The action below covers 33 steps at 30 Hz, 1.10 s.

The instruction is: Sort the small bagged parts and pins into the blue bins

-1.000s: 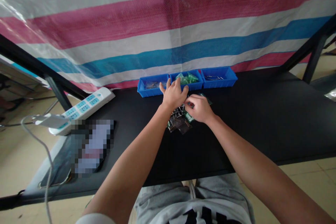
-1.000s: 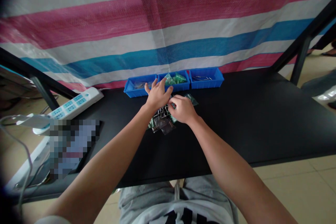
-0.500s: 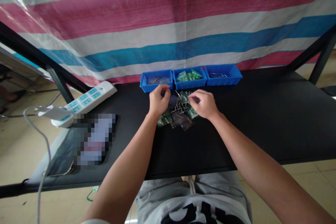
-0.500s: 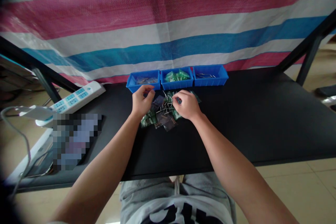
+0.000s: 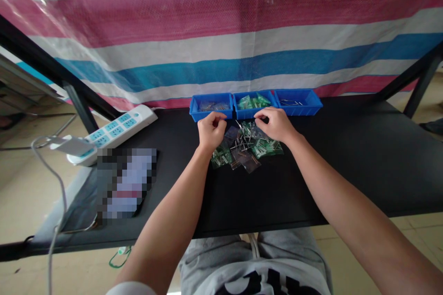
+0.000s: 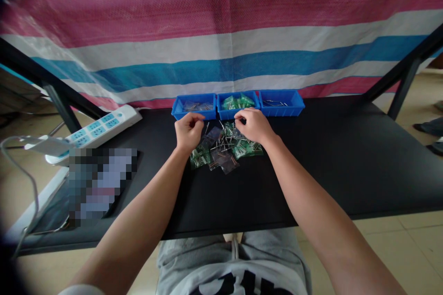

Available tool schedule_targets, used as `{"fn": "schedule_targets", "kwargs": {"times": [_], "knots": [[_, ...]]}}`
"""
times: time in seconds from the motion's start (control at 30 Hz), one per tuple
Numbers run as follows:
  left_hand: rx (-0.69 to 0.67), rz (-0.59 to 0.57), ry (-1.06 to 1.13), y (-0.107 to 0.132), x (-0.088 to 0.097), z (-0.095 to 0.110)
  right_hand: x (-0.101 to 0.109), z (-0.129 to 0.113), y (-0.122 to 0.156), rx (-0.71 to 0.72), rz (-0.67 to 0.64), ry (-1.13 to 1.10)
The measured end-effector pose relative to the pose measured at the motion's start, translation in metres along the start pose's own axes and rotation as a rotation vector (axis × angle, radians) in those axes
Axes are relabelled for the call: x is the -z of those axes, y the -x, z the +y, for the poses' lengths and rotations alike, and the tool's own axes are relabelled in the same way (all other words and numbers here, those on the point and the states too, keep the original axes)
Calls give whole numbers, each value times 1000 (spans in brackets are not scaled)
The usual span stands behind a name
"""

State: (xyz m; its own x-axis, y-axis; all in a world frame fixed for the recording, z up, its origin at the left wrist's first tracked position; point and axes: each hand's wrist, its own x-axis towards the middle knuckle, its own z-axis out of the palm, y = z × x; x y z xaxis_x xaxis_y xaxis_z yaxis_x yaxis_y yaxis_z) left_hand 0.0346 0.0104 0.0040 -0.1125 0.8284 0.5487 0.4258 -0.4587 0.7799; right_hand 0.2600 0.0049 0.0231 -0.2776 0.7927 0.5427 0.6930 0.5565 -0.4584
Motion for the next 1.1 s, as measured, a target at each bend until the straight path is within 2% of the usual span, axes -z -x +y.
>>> {"fn": "schedule_targets", "kwargs": {"times": [0.13,0.27,0.33,0.47,0.6,0.7,0.77,0.83,1.1], "knots": [[39,-34,-4,3,1,-2,-6,10,0,35,18,64],[52,-118,-33,3,0,-5,-10,6,14,53,3,82],[41,-192,-68,2,0,-5,-11,4,19,46,-31,84],[2,-411,-198,1,3,0,-10,3,20,1,-98,99],[-20,-529,-326,4,3,7,-5,2,20,21,-152,74],[-125,-608,-384,8,0,10,-2,-1,20,66,-174,44],[-200,-598,-395,10,-3,11,-2,-3,19,79,-187,48],[-216,-544,-357,12,-6,9,-3,-3,19,71,-192,66],[33,-387,-165,8,-9,-5,-3,-9,18,-18,-200,157]]}}
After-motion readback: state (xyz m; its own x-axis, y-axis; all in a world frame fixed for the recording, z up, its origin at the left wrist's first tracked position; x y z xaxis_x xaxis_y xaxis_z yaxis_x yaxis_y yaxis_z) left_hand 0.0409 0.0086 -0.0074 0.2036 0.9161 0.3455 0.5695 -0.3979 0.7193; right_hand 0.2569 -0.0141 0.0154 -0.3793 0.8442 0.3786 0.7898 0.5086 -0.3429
